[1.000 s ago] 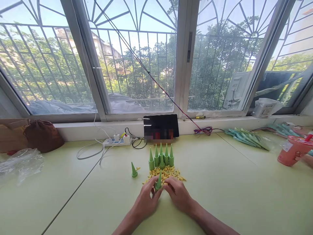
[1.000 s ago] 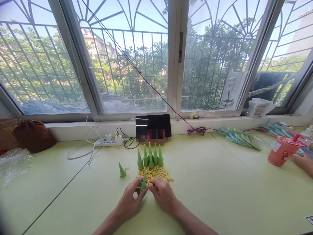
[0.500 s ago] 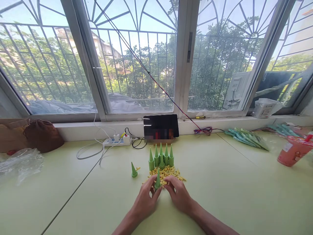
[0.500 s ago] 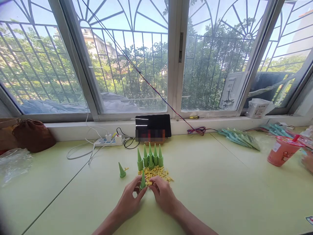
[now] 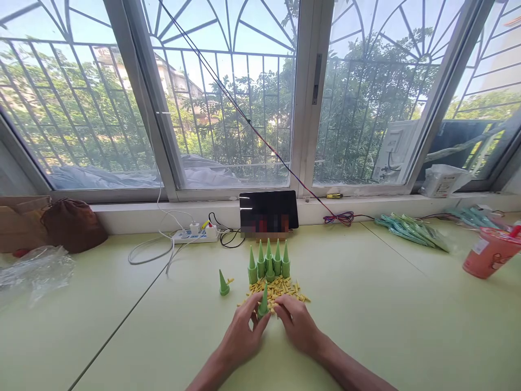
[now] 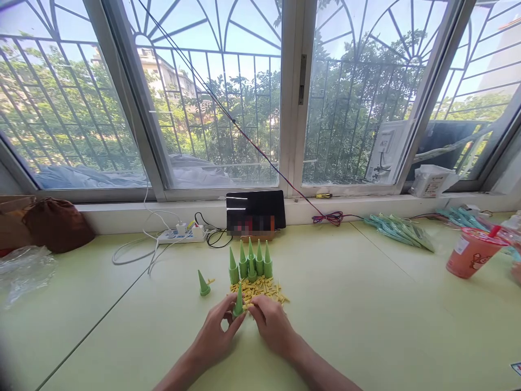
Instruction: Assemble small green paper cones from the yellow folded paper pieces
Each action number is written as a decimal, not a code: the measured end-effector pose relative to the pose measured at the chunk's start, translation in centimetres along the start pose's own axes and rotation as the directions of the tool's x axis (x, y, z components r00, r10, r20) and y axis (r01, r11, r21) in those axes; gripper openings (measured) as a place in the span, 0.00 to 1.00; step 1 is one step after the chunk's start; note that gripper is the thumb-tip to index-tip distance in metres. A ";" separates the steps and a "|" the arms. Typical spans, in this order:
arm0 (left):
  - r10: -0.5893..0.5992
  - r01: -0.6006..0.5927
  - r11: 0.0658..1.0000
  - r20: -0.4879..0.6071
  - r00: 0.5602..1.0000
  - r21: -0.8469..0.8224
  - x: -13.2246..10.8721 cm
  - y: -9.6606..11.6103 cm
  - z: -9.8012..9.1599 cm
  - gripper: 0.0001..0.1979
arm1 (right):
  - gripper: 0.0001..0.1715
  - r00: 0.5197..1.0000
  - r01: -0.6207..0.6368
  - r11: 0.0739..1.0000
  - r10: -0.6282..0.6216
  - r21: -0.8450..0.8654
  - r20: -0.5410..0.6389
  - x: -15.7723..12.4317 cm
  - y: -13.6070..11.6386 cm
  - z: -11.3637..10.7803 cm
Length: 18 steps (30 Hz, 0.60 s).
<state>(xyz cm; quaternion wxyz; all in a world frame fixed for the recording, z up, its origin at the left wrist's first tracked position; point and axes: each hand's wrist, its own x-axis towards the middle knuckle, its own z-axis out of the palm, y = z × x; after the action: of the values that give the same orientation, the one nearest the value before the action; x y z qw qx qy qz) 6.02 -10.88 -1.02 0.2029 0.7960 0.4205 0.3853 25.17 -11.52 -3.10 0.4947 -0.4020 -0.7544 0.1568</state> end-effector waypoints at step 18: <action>0.001 -0.001 1.000 -0.017 1.000 0.013 -0.1 -0.2 0.1 0.15 | 0.16 0.998 0.037 0.999 -0.036 0.010 -0.043 0.1 0.0 0.0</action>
<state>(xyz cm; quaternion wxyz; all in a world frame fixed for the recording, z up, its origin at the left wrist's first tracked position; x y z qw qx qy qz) 5.92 -10.85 -1.30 0.1941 0.7943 0.4242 0.3893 25.13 -11.42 -3.00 0.5158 -0.3888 -0.7499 0.1430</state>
